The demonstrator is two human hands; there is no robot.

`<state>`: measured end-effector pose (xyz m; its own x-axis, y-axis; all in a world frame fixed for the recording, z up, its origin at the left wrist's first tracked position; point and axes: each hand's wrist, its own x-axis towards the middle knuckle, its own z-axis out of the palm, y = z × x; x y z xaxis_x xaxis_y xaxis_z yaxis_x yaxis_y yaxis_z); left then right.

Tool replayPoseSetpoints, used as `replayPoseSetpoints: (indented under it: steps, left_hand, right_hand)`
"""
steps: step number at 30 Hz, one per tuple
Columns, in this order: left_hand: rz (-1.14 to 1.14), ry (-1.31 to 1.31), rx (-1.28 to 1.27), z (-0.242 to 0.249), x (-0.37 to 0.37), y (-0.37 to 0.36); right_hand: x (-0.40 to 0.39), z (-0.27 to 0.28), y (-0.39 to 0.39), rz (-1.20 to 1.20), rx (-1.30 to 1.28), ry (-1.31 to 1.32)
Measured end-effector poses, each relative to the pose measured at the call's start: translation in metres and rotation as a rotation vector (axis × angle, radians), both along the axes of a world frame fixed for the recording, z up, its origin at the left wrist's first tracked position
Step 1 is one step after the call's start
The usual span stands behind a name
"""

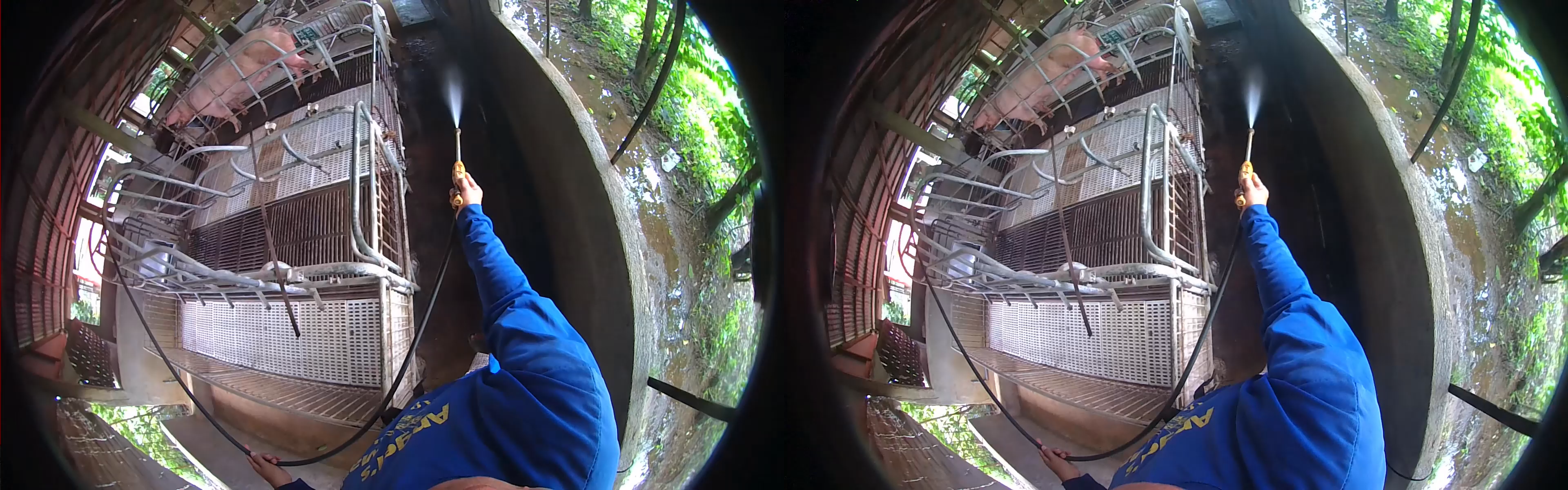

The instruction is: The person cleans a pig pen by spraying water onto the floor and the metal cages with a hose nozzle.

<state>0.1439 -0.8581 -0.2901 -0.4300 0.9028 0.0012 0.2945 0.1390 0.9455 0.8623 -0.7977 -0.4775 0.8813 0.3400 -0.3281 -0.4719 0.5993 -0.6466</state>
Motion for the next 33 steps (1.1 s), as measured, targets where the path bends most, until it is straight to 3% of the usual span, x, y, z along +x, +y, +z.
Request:
replayPoseSetpoints:
  steps: [11, 15, 19, 25, 28, 31, 33]
  left_hand:
    - [-0.003, -0.032, -0.022, -0.013, 0.026, 0.009]
    - [0.013, -0.010, -0.033, -0.006, 0.035, 0.004]
    - [0.040, 0.085, -0.057, -0.010, 0.029, 0.007]
    - [0.071, 0.216, -0.148, -0.020, -0.013, 0.023]
    - [0.139, 0.273, -0.140, 0.016, 0.063, 0.007]
    - [0.066, 0.212, -0.192, -0.008, 0.000, 0.033]
    - [0.039, 0.208, -0.163, -0.005, -0.001, 0.032]
  right_hand:
    - [0.052, -0.006, -0.082, 0.060, -0.001, -0.036]
    - [0.019, -0.011, -0.151, 0.159, 0.018, -0.081]
    - [-0.029, -0.053, -0.246, 0.191, -0.014, -0.053]
    - [-0.084, -0.127, -0.355, 0.020, -0.084, 0.280]
    - [-0.089, -0.160, -0.364, 0.001, -0.071, 0.369]
    - [-0.082, -0.188, -0.349, 0.095, 0.034, 0.353]
    - [-0.071, -0.186, -0.328, 0.075, 0.031, 0.336]
